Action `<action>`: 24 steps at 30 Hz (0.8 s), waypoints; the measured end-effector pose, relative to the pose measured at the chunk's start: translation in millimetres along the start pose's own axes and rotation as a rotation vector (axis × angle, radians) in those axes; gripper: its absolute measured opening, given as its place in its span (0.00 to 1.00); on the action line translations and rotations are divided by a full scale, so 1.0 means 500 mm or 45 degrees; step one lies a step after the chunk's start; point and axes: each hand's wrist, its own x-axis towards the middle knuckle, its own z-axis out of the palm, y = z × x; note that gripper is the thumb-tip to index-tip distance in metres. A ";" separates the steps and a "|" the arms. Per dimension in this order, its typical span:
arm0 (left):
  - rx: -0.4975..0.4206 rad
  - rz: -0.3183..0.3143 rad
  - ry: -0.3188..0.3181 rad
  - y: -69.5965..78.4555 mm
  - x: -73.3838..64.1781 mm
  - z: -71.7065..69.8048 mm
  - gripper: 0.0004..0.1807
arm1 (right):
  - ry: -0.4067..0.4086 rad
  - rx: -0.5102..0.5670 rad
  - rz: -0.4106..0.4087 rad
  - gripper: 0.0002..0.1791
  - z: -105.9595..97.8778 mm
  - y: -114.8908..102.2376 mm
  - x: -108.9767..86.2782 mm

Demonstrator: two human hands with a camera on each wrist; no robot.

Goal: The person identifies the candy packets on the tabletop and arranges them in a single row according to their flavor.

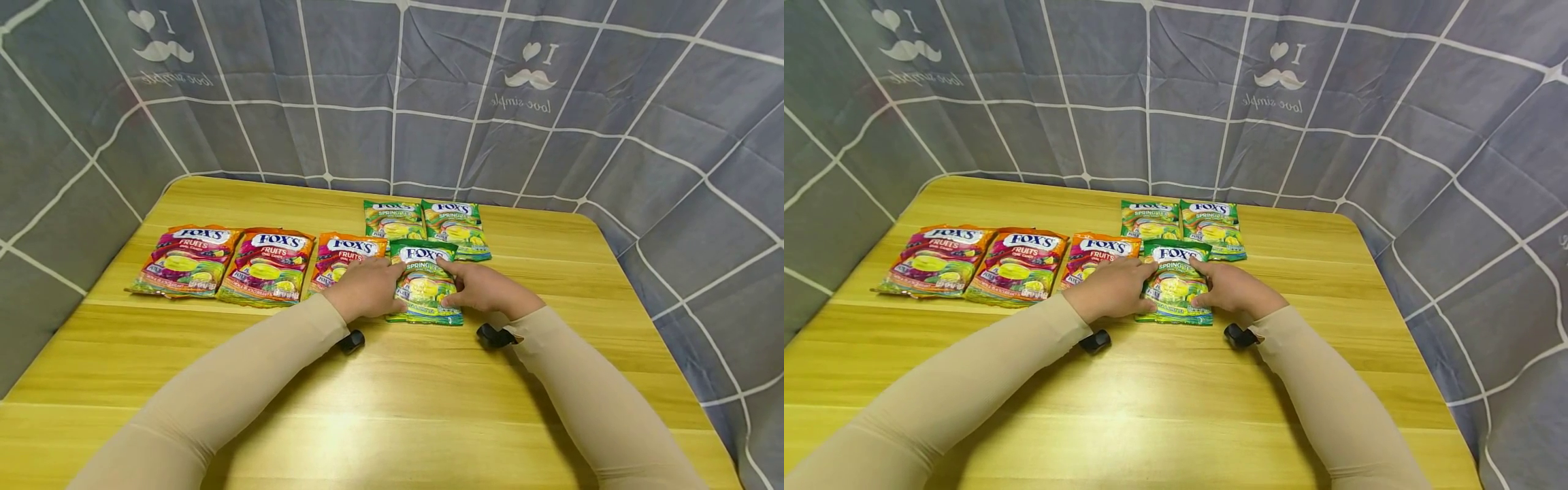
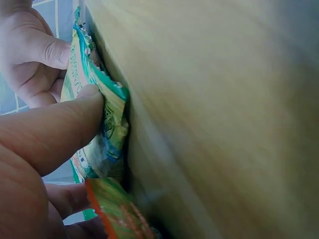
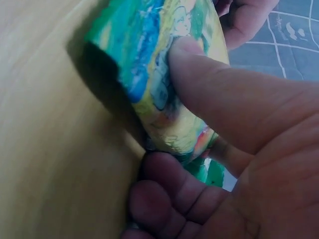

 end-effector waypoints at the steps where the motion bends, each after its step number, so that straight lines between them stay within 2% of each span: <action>1: 0.001 0.003 -0.004 -0.001 0.000 -0.003 0.50 | -0.007 -0.015 0.004 0.50 -0.003 -0.001 0.001; 5: 0.000 0.030 -0.012 -0.009 0.003 -0.025 0.45 | 0.028 -0.112 0.005 0.45 -0.027 -0.006 0.006; 8: -0.032 0.021 0.023 -0.026 0.011 -0.058 0.39 | 0.154 -0.149 0.025 0.38 -0.056 -0.015 0.018; 12: -0.122 -0.096 0.092 -0.061 0.036 -0.110 0.42 | 0.341 -0.120 0.024 0.31 -0.091 -0.035 0.060; 15: -0.219 -0.195 0.121 -0.089 0.065 -0.134 0.45 | 0.405 -0.076 0.015 0.31 -0.105 -0.048 0.105; 19: -0.359 -0.250 0.075 -0.119 0.103 -0.139 0.45 | 0.389 -0.026 0.077 0.34 -0.110 -0.053 0.163; 24: -0.428 -0.290 -0.023 -0.135 0.131 -0.129 0.42 | 0.250 -0.038 0.162 0.39 -0.109 -0.052 0.215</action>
